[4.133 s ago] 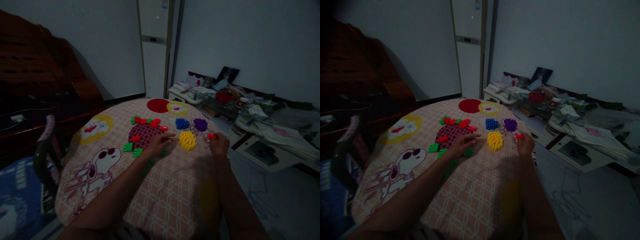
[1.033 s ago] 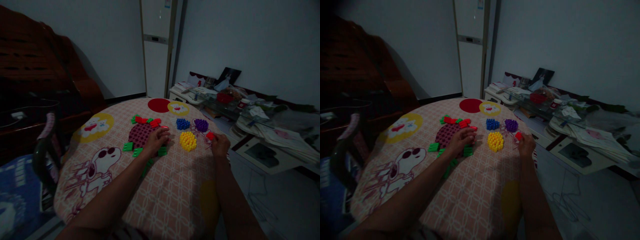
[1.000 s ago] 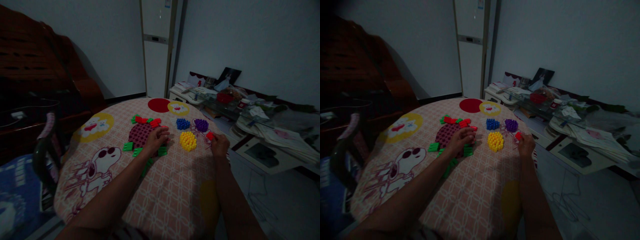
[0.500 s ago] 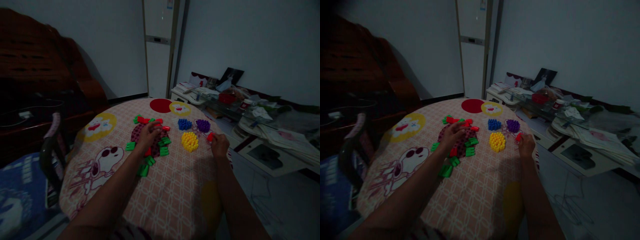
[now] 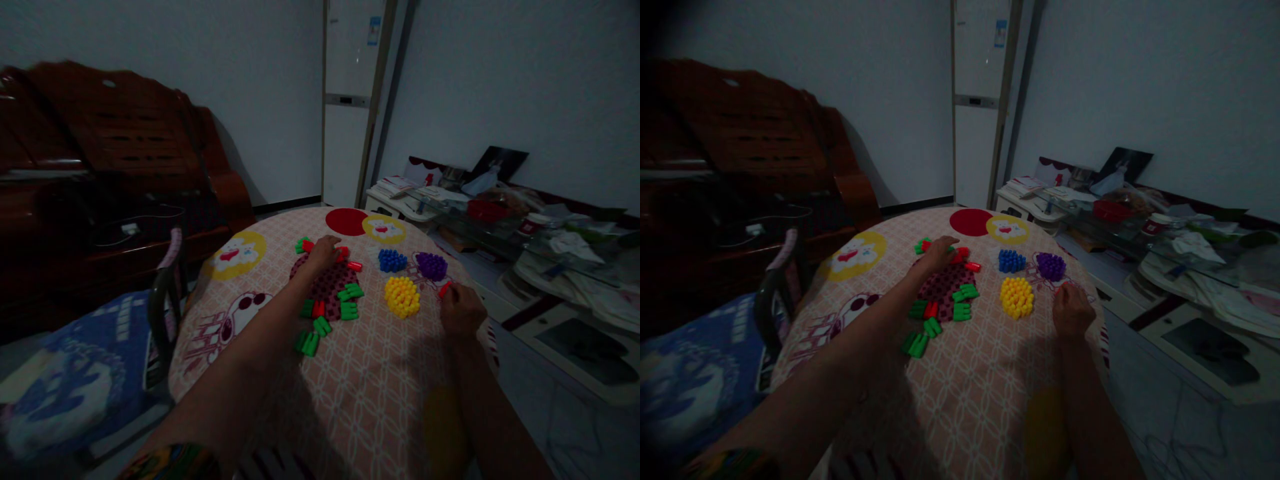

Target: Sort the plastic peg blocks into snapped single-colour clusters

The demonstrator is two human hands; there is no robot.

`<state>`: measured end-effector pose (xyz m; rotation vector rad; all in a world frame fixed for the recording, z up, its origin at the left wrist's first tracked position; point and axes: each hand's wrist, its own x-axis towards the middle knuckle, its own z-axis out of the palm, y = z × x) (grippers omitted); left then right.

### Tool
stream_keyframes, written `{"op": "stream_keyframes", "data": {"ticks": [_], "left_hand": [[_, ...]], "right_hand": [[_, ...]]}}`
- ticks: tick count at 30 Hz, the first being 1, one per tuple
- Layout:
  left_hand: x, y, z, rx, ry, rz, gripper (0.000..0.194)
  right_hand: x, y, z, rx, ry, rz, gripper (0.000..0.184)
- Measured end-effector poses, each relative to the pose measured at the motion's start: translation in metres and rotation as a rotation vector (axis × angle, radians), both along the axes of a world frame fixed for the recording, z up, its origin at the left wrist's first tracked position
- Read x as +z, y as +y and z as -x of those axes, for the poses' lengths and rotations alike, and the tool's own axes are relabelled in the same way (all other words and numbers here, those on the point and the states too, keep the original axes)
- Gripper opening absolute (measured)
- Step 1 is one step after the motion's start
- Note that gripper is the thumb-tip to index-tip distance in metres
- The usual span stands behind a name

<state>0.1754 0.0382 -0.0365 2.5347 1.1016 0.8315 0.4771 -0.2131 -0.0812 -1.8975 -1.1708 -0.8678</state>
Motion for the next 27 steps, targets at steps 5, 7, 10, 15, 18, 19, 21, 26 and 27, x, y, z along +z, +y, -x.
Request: {"op": "stream_keyframes", "data": {"ticks": [5, 7, 10, 15, 18, 19, 21, 26, 27], "left_hand": [[0.001, 0.013, -0.031, -0.026, 0.379, 0.069, 0.041], [0.000, 0.007, -0.033, -0.023, 0.420, 0.080, 0.041], [-0.001, -0.010, -0.026, -0.049, 0.449, 0.071, 0.041], [0.000, -0.049, 0.003, -0.162, 0.408, 0.081, 0.036], [0.000, -0.067, 0.019, -0.194, 0.345, 0.129, 0.033], [0.000, -0.071, 0.022, -0.191, 0.326, 0.148, 0.030], [-0.001, -0.077, 0.027, -0.175, 0.297, 0.184, 0.027], [0.003, -0.083, 0.027, -0.056, 0.026, 0.191, 0.026], [0.005, -0.084, 0.027, -0.036, -0.070, 0.201, 0.025]], "right_hand": [[0.001, 0.000, 0.002, 0.014, -0.027, -0.001, 0.025], [0.000, 0.000, 0.003, 0.016, -0.031, -0.005, 0.026], [0.000, 0.001, 0.004, 0.019, -0.035, -0.012, 0.025], [0.000, 0.001, 0.007, 0.051, -0.035, -0.009, 0.023], [0.001, 0.002, 0.012, 0.066, -0.016, -0.019, 0.023], [0.002, 0.002, 0.014, 0.071, -0.012, -0.019, 0.023], [0.004, 0.004, 0.021, 0.093, -0.016, -0.008, 0.024], [0.008, 0.007, 0.045, 0.211, -0.068, 0.011, 0.026], [0.009, 0.008, 0.049, 0.243, -0.086, 0.003, 0.026]]}}
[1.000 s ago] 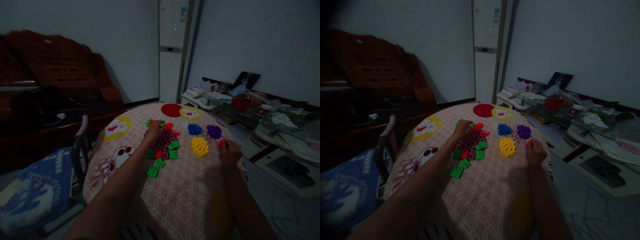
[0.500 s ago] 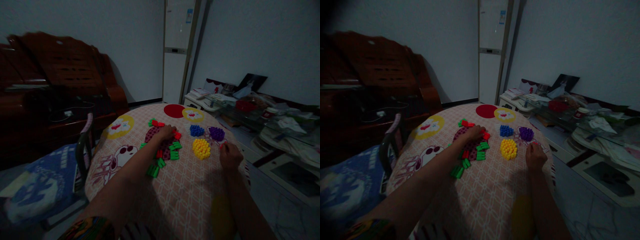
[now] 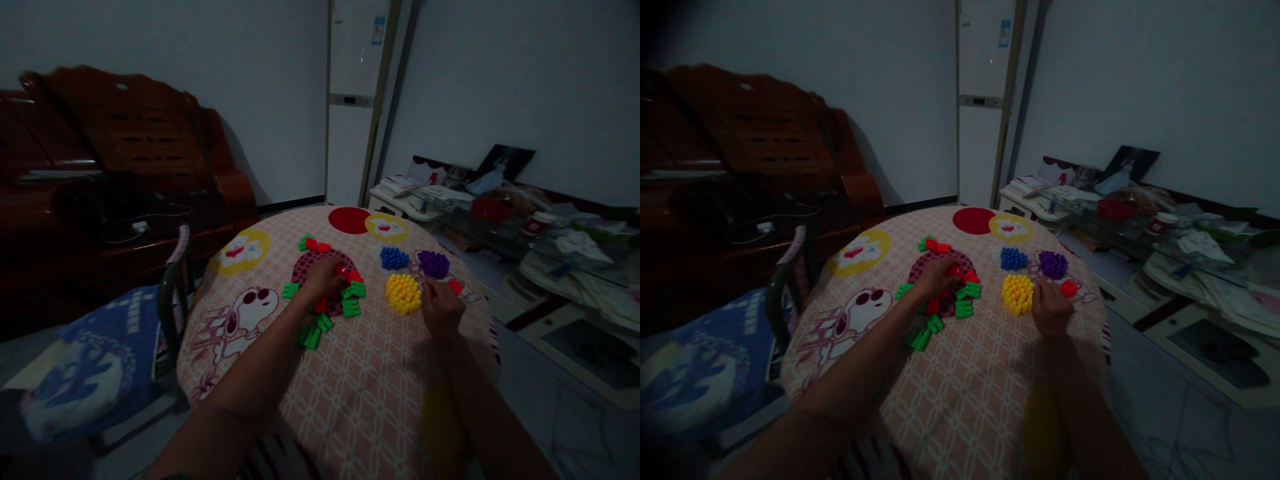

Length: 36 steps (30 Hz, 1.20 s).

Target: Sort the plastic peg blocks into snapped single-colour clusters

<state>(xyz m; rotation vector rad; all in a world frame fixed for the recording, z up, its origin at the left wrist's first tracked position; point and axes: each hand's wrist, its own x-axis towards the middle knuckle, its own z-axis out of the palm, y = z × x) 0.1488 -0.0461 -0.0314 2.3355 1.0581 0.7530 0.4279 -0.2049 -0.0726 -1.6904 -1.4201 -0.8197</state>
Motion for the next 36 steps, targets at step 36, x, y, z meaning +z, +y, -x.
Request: {"op": "stream_keyframes", "data": {"ticks": [36], "left_hand": [[-0.002, -0.059, -0.037, -0.227, -0.724, 0.918, 0.030]], "right_hand": [[0.006, -0.021, -0.072, -0.455, 0.552, -0.240, 0.017]]}}
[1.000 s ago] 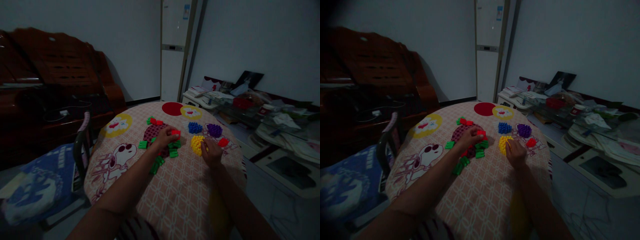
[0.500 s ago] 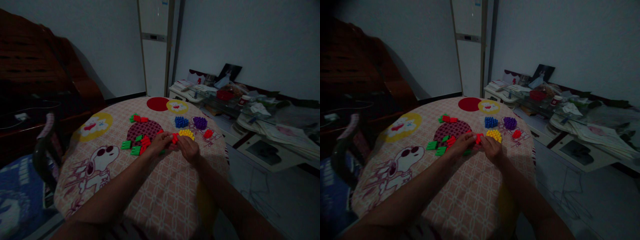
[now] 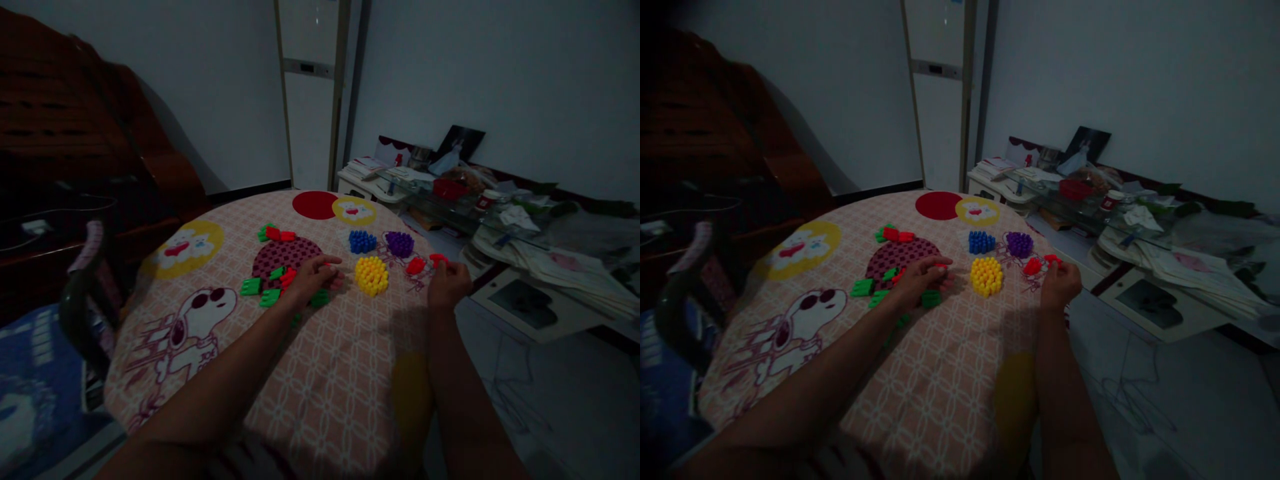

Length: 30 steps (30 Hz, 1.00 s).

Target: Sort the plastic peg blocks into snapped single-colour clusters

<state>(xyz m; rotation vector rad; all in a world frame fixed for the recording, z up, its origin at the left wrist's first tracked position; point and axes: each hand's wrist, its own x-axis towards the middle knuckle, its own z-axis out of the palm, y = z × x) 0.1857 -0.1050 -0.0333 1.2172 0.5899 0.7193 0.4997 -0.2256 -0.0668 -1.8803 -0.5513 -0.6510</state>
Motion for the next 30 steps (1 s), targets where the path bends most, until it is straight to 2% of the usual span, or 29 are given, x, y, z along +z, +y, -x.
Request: {"op": "stream_keyframes", "data": {"ticks": [3, 8, 10, 13, 24, 27, 30], "left_hand": [[-0.003, 0.001, 0.000, -0.007, 0.001, -0.006, 0.031], [-0.008, 0.002, -0.002, -0.024, 0.015, -0.019, 0.032], [-0.008, 0.002, -0.003, -0.027, 0.023, -0.020, 0.030], [-0.008, 0.003, -0.002, -0.031, 0.031, -0.024, 0.029], [-0.003, 0.009, 0.003, -0.016, 0.031, -0.078, 0.032], [0.000, 0.027, 0.015, 0.092, 0.039, -0.194, 0.030], [0.000, 0.058, 0.033, 0.350, 0.170, -0.370, 0.025]], "right_hand": [[-0.007, -0.002, -0.014, -0.056, 0.061, 0.108, 0.014], [-0.009, 0.002, -0.010, -0.033, 0.098, 0.296, 0.013], [-0.007, 0.002, -0.007, -0.027, 0.089, 0.353, 0.019], [-0.004, 0.000, -0.005, -0.017, 0.071, 0.368, 0.029], [-0.008, -0.002, -0.010, 0.059, 0.091, 0.369, 0.039], [-0.011, -0.003, -0.013, 0.039, 0.070, 0.328, 0.040], [-0.014, -0.004, -0.014, -0.030, 0.069, 0.264, 0.040]]}}
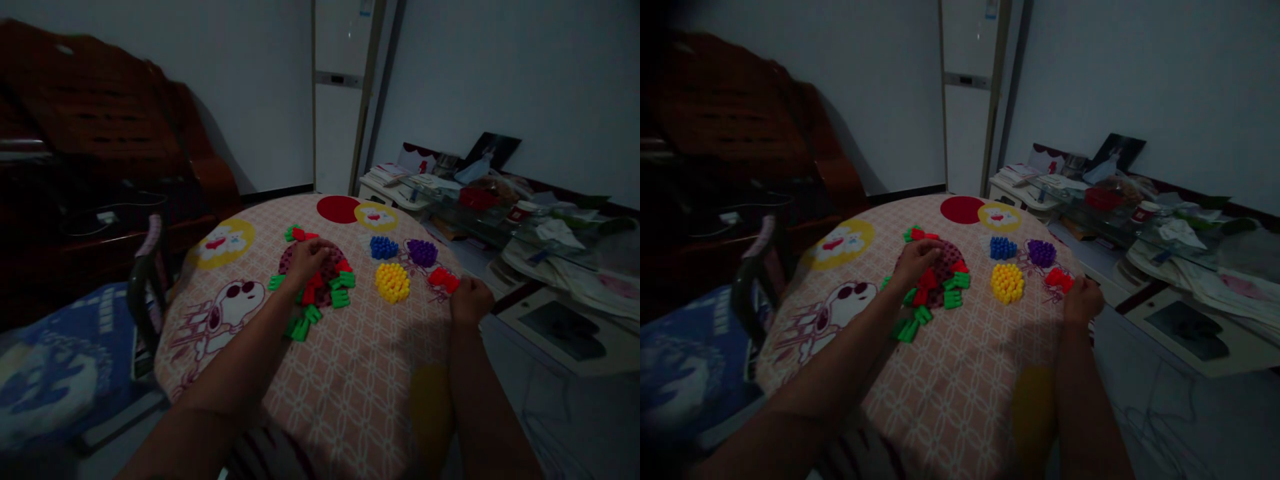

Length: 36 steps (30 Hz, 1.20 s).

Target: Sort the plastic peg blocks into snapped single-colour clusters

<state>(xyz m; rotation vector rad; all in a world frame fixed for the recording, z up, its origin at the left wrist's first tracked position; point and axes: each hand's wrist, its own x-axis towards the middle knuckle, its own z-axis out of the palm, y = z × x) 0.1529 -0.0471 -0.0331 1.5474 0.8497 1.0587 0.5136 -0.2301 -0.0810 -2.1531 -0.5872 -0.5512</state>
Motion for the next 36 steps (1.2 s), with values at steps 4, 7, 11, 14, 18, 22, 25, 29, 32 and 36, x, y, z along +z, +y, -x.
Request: {"op": "stream_keyframes", "data": {"ticks": [4, 7, 11, 14, 18, 22, 25, 29, 32, 36], "left_hand": [[-0.003, 0.047, 0.025, 0.377, 0.320, -0.153, 0.029], [-0.005, 0.077, 0.033, 0.498, 0.544, -0.249, 0.038], [-0.008, 0.105, 0.030, 0.524, 0.735, -0.333, 0.051], [-0.010, 0.119, 0.024, 0.376, 0.930, -0.336, 0.050], [-0.009, 0.123, 0.020, 0.208, 1.058, -0.342, 0.040], [-0.008, 0.108, 0.026, 0.062, 1.103, -0.439, 0.035], [-0.012, 0.089, 0.033, -0.033, 1.035, -0.499, 0.032], [-0.017, 0.070, 0.033, 0.002, 0.949, -0.537, 0.032], [-0.016, 0.067, 0.020, 0.066, 0.924, -0.584, 0.049], [-0.009, 0.069, 0.000, 0.048, 0.992, -0.556, 0.049]], "right_hand": [[0.001, -0.001, 0.004, -0.059, 0.007, -0.025, 0.035], [0.001, 0.000, 0.006, -0.053, -0.004, -0.025, 0.032], [-0.001, 0.002, 0.006, -0.028, -0.026, -0.041, 0.028], [-0.002, 0.003, 0.006, -0.031, -0.034, -0.063, 0.027], [0.001, 0.003, 0.009, -0.018, -0.047, -0.047, 0.029], [0.004, 0.002, 0.013, -0.029, -0.032, -0.034, 0.030], [0.006, 0.002, 0.015, -0.028, -0.022, -0.031, 0.031], [0.008, 0.003, 0.020, -0.013, -0.040, -0.051, 0.028], [0.010, 0.004, 0.025, 0.010, -0.111, -0.083, 0.027], [0.011, 0.005, 0.030, 0.023, -0.160, -0.079, 0.027]]}}
